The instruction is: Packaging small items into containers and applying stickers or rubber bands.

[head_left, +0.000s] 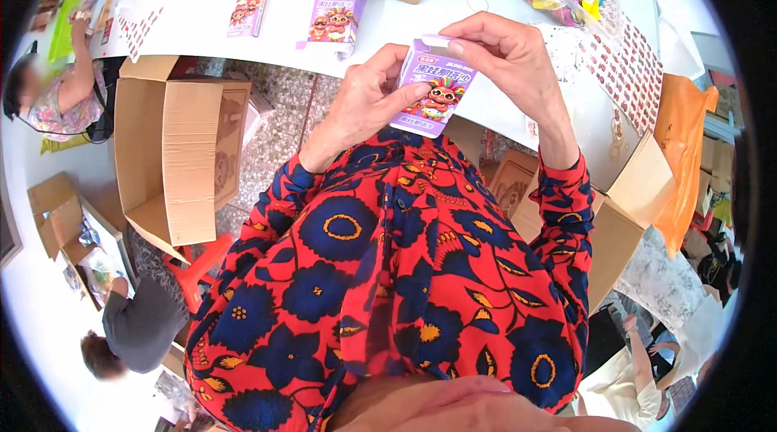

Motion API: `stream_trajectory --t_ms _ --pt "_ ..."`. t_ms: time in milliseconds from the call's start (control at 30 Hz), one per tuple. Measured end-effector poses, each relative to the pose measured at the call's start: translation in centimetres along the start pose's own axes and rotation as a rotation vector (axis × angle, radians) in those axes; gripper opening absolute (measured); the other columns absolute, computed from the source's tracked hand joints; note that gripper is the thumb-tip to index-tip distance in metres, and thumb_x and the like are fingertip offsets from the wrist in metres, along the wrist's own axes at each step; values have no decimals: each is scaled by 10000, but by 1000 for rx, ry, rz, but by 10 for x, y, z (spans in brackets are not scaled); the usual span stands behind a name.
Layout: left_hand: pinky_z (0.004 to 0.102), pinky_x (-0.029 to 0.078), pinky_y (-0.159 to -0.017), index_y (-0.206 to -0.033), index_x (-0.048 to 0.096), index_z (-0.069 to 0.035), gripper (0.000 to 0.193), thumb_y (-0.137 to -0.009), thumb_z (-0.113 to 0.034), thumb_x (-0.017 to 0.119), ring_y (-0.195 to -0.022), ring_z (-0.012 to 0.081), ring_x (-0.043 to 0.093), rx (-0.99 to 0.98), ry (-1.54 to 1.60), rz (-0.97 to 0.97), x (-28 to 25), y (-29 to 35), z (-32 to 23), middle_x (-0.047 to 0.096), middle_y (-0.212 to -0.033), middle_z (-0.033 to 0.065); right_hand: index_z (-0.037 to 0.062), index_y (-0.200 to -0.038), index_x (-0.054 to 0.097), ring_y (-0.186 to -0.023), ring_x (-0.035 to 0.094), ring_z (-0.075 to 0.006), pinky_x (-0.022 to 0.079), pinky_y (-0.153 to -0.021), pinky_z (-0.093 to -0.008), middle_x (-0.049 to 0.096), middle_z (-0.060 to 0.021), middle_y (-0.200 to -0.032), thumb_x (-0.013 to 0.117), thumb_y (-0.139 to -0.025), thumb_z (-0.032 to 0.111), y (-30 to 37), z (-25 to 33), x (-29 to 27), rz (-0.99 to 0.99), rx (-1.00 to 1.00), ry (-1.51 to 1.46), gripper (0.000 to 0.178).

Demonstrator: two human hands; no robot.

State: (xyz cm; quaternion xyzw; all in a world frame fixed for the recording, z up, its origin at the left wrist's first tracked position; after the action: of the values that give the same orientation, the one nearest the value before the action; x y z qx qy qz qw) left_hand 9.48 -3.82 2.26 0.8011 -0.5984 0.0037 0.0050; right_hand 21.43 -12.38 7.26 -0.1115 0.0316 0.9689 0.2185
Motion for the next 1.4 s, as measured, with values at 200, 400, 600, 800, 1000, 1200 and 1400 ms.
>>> stream_trajectory --t_ms 200,400,600,800,1000,1200,1400 --pt "257 525 -738 -1126 483 15 296 -887 -98 615 -854 105 613 -50 182 -10 3 3 6 644 -957 79 -7 -992 657 -771 604 -64 493 -718 -205 668 -15 -821 616 -858 52 0 -2 3 13 9 183 152" --pt "261 526 -740 -1124 479 10 278 -897 -96 599 -856 110 616 -113 312 -45 2 10 15 646 -972 94 16 -1079 649 -890 606 -87 496 -781 -238 663 -72 -1026 577 -869 35 10 9 11 80 -309 234 222" --pt "256 526 -721 -1232 445 -35 382 -892 -109 604 -843 117 623 -73 269 -132 -1 18 14 644 -981 113 44 -1223 575 -957 580 -94 482 -834 -247 624 -57 -1133 554 -884 25 19 -23 23 191 29 89 340" --pt "255 526 -595 -1383 356 -128 577 -872 -113 623 -721 132 650 40 -179 -72 -5 15 0 641 -987 152 49 -1238 565 -929 578 -85 481 -805 -236 630 -54 -1099 567 -887 38 27 -27 21 163 17 42 351" --pt "258 523 -589 -1382 364 -145 571 -872 -117 620 -719 140 658 23 -177 -49 -5 12 -11 634 -1011 167 42 -1236 561 -841 561 -64 467 -758 -219 632 -25 -982 600 -877 63 30 -15 18 33 -26 -37 361" --pt "271 529 -638 -1363 388 -142 528 -882 -126 604 -773 158 657 42 -124 -43 -8 7 -10 629 -1017 163 35 -1190 591 -756 522 -50 444 -690 -209 606 9 -859 617 -872 65 33 -23 17 -117 -54 -27 320" --pt "273 533 -664 -1322 411 -119 463 -893 -116 583 -844 174 653 0 -84 -28 -7 8 -4 626 -1032 157 28 -1139 626 -778 530 -51 438 -710 -206 617 12 -858 611 -875 55 31 -25 17 -123 -57 -29 266"
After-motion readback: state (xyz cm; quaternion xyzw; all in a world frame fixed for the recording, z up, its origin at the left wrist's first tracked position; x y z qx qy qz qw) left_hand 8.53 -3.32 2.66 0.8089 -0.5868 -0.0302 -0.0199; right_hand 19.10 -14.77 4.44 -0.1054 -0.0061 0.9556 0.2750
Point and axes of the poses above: each hand's wrist, its own y-axis away from the middle knuckle, its own x-axis out of the palm, z = x × y, the point moved 8 cm from there along -y, towards the middle knuckle
